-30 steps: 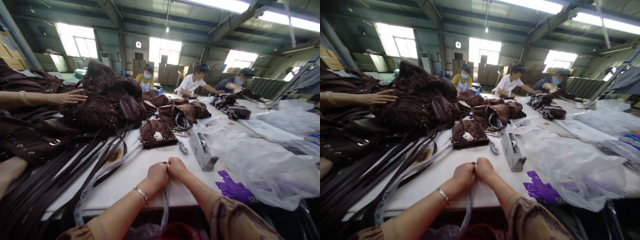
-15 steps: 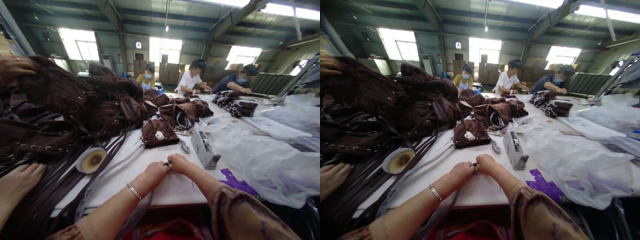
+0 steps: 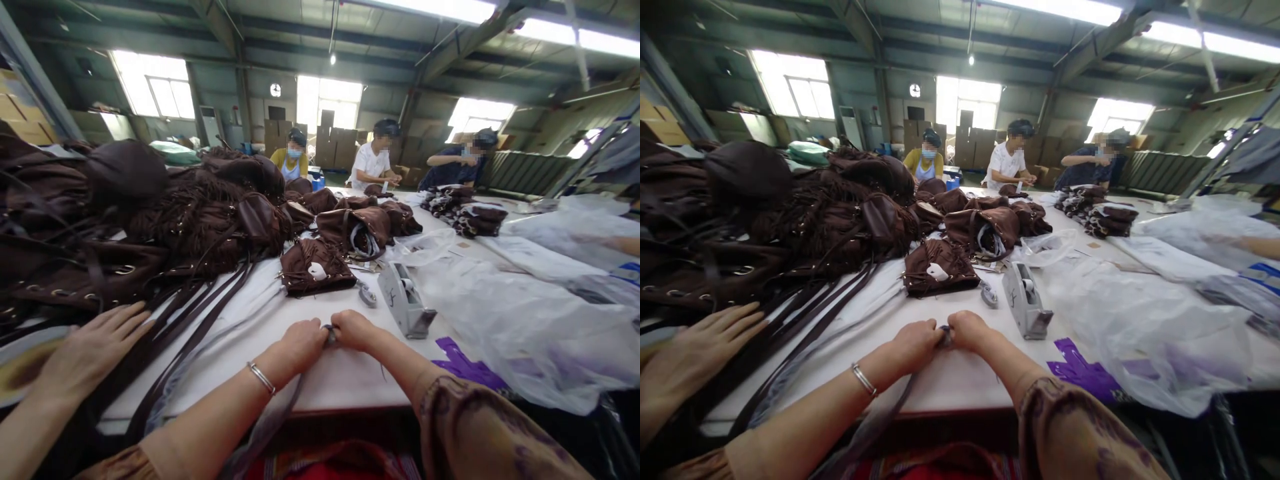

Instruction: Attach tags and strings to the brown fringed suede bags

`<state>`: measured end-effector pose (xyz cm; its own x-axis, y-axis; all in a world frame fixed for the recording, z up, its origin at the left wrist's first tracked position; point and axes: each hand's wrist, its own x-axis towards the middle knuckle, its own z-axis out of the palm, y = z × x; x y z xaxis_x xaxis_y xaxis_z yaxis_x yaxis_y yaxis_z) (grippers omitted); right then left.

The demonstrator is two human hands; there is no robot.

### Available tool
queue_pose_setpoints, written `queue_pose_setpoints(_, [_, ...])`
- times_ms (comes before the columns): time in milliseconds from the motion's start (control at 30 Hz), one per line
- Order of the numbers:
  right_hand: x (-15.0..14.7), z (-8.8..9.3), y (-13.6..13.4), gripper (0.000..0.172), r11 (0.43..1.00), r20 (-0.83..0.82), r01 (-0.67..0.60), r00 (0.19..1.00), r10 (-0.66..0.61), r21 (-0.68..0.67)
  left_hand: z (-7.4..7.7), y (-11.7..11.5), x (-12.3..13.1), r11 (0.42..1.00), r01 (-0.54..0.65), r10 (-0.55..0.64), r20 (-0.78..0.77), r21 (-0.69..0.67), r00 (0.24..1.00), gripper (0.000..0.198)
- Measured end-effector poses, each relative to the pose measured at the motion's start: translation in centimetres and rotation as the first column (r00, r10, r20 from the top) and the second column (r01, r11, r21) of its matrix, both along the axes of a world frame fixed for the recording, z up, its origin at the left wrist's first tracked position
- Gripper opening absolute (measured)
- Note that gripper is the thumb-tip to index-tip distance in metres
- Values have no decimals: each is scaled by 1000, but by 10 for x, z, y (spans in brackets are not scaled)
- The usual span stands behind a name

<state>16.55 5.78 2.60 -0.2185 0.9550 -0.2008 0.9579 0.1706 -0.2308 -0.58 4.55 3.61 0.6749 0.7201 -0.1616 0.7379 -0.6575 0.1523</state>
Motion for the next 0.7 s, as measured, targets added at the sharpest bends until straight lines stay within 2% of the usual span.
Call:
queue_pose_setpoints(100, [-2,-2,1,18,1000,15,16,1000,-16,19,1,7,-2,997,65,-65,4,-50,998,24])
queue_pose_setpoints(233, [-11,-15,-5,31,986,39,157,987,-159,55,-6,3,7,999,-22,24,58,-33,998,26])
queue_pose_setpoints(300, [-14,-18,-6,29,983,43,179,983,-181,47,-8,-4,12,997,-73,75,68,-26,995,28])
queue_pose_setpoints(433, [-12,-12,-3,20,996,38,88,995,-88,22,-4,-13,9,994,-108,108,55,-17,993,26])
queue_pose_setpoints(567, [-5,0,0,13,999,25,-47,999,47,1,5,-9,-4,999,-20,20,-2,-30,1000,24])
queue_pose_setpoints(633, [-5,0,-2,15,999,27,-48,998,48,16,7,-4,-5,999,11,-11,3,-50,1000,26])
queue_pose_setpoints(700, [-7,-5,-5,23,999,36,12,999,-14,44,6,-3,-1,998,-19,20,19,-58,1000,28])
